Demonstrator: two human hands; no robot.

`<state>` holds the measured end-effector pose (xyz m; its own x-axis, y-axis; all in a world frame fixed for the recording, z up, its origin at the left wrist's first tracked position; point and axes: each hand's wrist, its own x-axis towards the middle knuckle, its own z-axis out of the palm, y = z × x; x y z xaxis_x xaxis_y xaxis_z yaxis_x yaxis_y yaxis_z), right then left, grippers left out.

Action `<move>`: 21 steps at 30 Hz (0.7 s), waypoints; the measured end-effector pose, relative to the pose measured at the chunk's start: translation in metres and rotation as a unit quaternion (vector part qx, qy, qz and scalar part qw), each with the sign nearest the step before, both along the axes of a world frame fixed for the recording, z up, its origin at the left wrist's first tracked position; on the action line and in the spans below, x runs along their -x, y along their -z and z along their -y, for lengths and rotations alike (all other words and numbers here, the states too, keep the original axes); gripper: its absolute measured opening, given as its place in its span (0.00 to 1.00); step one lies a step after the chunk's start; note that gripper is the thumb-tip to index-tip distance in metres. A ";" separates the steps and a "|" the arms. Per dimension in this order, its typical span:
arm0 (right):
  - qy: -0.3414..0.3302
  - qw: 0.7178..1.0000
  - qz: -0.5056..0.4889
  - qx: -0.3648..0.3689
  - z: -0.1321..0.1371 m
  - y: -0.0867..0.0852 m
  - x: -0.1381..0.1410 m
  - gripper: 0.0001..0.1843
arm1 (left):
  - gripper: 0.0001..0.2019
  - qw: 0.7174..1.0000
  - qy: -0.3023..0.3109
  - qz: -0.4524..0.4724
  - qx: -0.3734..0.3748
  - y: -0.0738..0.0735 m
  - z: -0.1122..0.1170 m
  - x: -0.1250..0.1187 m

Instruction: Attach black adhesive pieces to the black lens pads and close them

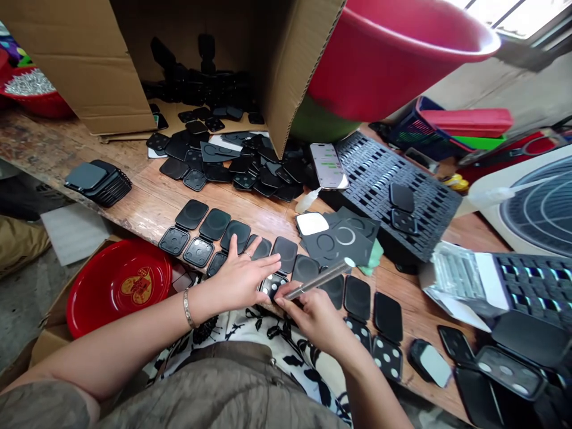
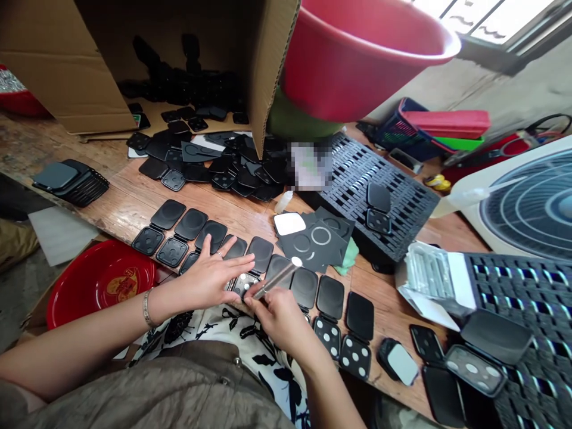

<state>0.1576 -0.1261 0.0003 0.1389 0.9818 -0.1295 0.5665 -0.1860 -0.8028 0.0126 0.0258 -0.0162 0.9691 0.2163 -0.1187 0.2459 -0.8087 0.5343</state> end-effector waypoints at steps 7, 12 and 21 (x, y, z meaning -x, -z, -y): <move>0.044 0.996 -0.076 0.023 0.020 -0.011 -0.016 0.13 | 0.36 1.000 0.002 -0.008 -0.007 0.001 -0.001 0.000; 0.137 0.981 -0.137 -0.032 0.011 0.004 0.011 0.11 | 0.37 1.000 0.014 -0.011 -0.002 0.002 -0.002 0.001; 0.080 0.983 0.096 -0.135 -0.010 0.028 0.037 0.06 | 0.45 0.999 0.038 0.007 -0.021 0.016 -0.003 0.005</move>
